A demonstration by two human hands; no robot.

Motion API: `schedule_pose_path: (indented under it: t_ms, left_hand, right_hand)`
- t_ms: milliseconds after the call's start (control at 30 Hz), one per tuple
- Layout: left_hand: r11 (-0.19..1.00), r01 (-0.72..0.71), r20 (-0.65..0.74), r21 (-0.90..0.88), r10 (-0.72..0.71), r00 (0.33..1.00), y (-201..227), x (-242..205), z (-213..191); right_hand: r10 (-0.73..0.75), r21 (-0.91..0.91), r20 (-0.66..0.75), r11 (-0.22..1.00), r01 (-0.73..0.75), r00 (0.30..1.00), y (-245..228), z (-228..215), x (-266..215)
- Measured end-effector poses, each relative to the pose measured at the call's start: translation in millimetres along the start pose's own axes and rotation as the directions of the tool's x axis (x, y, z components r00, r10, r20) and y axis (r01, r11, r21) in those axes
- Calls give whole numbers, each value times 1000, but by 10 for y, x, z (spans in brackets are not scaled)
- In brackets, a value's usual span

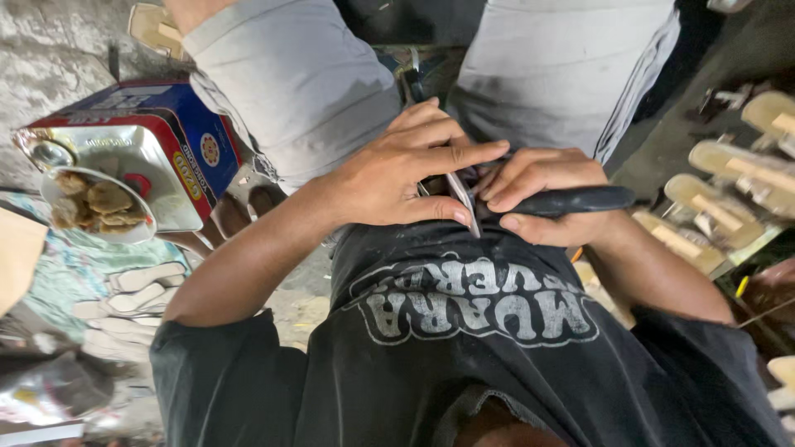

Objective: The person assembles sandals by attaching straps to wooden soles. They use a grinding machine to smooth the edges of the straps and a knife to trim excess material. The process is repeated for multiple sandals.

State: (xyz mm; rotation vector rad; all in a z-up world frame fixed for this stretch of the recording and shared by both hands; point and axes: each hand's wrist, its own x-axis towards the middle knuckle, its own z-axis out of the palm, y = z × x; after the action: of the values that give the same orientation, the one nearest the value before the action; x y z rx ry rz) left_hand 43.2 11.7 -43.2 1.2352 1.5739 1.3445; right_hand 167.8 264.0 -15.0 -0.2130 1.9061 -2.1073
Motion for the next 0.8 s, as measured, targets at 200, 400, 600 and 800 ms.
schedule_pose_path:
  t_ms: [200,400,600,800]
  left_hand:
    - [1000,11,45,22,-12,999,-6,59,56]
    - [969,246,-133,-33,-248,960,171,206,137]
    - [951,284,-513,122,-184,838,244,272,301]
    - [423,6,-251,-906,-547,799,53,189,222]
  right_hand:
    - [36,37,-29,999,-35,999,-21,-64,5]
    - [22,-339,-70,940,-44,997,-444,-282,188]
    - [-109,-714,-133,700,-19,985,-421,-184,87]
    - [-476,-595,-256,764,251,842,4,156,101]
